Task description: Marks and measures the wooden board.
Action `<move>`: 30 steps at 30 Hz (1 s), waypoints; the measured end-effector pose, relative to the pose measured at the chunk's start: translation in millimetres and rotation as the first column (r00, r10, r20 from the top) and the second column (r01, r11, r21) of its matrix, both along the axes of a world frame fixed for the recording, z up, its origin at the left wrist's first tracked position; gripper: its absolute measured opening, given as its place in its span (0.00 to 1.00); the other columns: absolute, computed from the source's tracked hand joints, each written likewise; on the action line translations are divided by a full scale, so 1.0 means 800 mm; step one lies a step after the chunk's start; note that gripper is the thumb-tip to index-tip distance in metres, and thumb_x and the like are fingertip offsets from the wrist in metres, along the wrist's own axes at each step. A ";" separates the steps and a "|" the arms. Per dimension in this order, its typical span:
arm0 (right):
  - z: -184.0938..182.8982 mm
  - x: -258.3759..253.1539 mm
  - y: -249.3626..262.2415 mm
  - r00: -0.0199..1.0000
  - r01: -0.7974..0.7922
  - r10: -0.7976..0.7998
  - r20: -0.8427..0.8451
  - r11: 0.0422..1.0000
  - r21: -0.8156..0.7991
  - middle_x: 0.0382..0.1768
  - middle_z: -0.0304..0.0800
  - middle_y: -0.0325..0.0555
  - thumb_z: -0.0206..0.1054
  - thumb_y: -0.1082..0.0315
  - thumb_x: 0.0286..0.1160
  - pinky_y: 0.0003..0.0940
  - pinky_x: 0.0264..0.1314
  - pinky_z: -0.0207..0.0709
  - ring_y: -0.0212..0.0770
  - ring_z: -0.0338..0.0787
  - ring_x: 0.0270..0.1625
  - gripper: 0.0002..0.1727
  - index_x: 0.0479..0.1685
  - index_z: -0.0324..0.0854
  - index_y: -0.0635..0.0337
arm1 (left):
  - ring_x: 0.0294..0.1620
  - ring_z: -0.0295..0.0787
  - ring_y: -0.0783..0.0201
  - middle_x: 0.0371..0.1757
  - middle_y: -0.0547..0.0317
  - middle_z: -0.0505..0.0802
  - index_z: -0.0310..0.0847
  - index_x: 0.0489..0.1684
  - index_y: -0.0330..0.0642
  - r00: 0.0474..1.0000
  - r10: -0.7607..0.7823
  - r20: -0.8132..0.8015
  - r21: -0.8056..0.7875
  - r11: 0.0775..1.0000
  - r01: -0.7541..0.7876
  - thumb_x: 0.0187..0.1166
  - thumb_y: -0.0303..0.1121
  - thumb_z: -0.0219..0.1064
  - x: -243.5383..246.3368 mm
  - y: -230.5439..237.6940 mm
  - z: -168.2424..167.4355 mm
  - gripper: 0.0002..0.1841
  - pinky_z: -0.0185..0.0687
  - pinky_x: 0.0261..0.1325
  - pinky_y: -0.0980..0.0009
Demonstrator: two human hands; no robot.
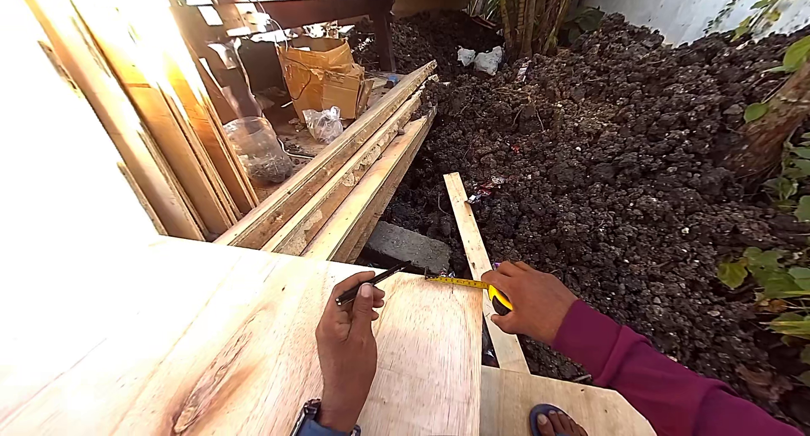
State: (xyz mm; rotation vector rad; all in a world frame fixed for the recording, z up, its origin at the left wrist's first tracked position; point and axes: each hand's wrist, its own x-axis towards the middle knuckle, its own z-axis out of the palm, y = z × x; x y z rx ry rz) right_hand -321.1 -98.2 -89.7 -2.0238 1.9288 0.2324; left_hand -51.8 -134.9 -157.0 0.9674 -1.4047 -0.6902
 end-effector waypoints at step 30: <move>-0.005 0.000 -0.001 1.000 -0.005 0.005 -0.017 1.000 0.004 0.65 0.83 0.46 0.76 0.49 0.70 0.50 0.61 0.83 0.52 0.82 0.70 0.33 0.78 0.77 0.42 | 0.31 0.89 0.69 0.33 0.65 0.93 0.85 0.56 0.43 0.998 -0.035 0.061 0.012 0.999 0.034 0.89 0.37 0.55 -0.004 0.003 -0.004 0.13 0.83 0.32 0.78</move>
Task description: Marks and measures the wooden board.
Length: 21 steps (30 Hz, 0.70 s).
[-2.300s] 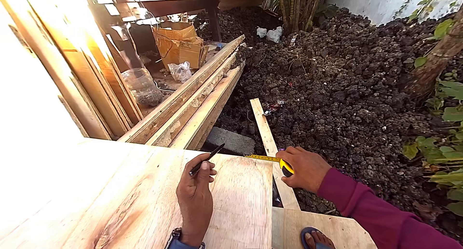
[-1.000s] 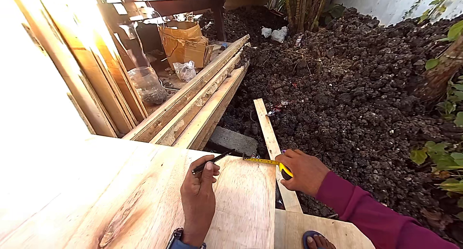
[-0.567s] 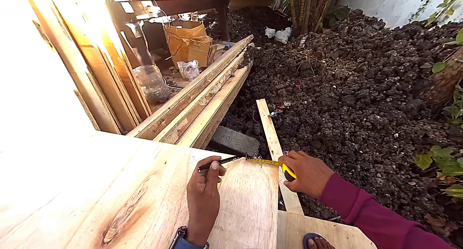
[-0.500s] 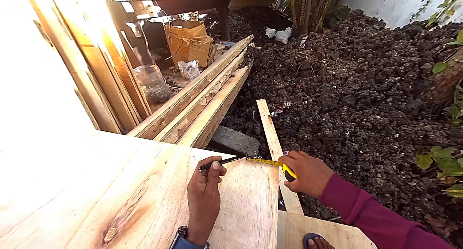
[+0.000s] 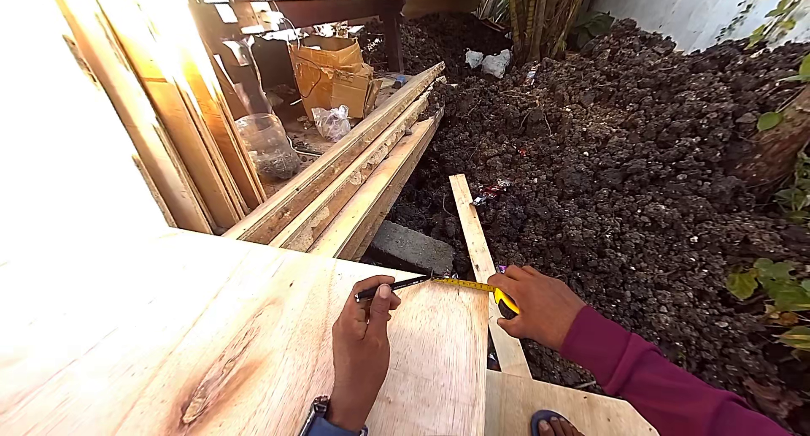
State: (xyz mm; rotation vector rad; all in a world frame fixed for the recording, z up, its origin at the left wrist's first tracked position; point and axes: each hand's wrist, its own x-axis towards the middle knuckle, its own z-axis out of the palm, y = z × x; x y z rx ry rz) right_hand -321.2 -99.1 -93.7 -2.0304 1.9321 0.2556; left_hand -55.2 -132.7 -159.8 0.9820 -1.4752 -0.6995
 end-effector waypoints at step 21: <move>0.000 0.000 -0.002 1.000 0.005 -0.005 -0.005 1.000 0.025 0.66 0.82 0.46 0.75 0.49 0.71 0.51 0.62 0.82 0.53 0.82 0.70 0.33 0.78 0.76 0.43 | 0.34 0.89 0.76 0.33 0.73 0.92 0.85 0.56 0.49 0.981 0.060 0.187 -0.078 0.996 -0.046 0.90 0.45 0.54 -0.003 0.006 0.000 0.16 0.85 0.36 0.79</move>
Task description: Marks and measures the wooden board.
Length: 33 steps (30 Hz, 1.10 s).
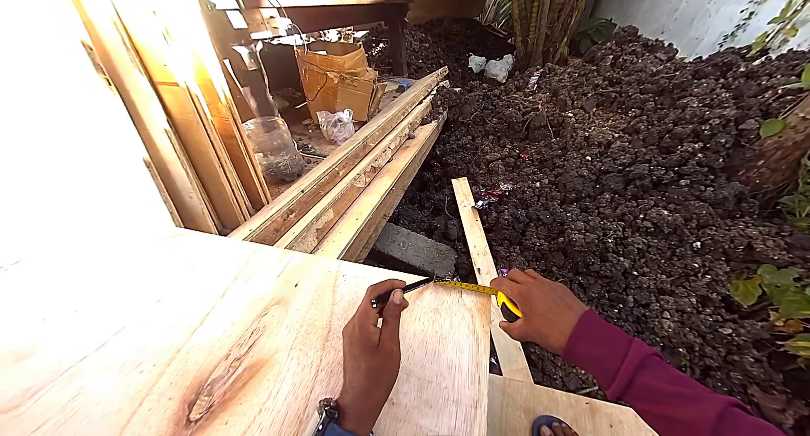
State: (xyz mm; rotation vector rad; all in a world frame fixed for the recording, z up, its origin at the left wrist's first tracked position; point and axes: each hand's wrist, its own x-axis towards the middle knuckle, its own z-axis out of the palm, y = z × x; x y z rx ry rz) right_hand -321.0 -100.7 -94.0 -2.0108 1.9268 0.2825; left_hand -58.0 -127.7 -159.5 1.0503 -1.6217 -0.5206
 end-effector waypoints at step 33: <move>-0.002 -0.001 0.001 1.000 -0.009 0.009 0.001 1.000 -0.002 0.67 0.82 0.46 0.74 0.48 0.71 0.52 0.62 0.82 0.53 0.82 0.71 0.33 0.79 0.76 0.42 | 0.34 0.87 0.77 0.35 0.73 0.91 0.86 0.54 0.48 1.000 -0.001 0.027 -0.050 0.999 0.003 0.90 0.46 0.54 0.000 0.002 -0.001 0.16 0.83 0.36 0.80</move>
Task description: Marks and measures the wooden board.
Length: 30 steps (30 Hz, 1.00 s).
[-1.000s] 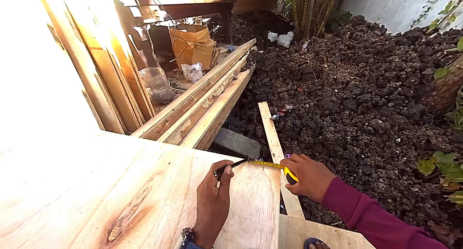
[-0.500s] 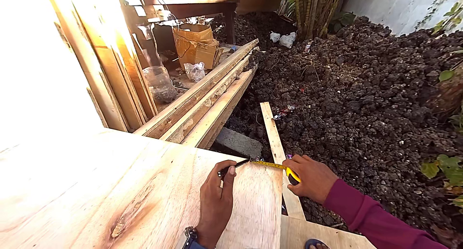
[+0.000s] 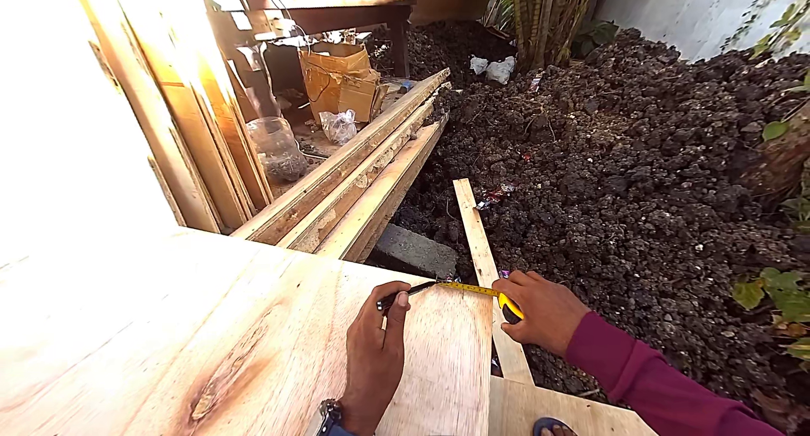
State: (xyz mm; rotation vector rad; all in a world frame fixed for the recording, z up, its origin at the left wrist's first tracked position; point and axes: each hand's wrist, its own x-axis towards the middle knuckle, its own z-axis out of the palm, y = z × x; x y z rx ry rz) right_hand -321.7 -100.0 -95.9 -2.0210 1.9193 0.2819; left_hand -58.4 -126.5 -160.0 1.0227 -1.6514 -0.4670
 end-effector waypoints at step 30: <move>0.002 0.001 0.000 1.000 0.002 -0.002 -0.002 1.000 -0.001 0.66 0.82 0.46 0.74 0.49 0.71 0.52 0.61 0.82 0.53 0.81 0.70 0.33 0.78 0.76 0.43 | 0.34 0.87 0.78 0.36 0.73 0.91 0.86 0.54 0.48 1.000 0.005 0.011 -0.002 1.000 -0.005 0.90 0.47 0.54 0.000 0.001 0.000 0.17 0.84 0.37 0.80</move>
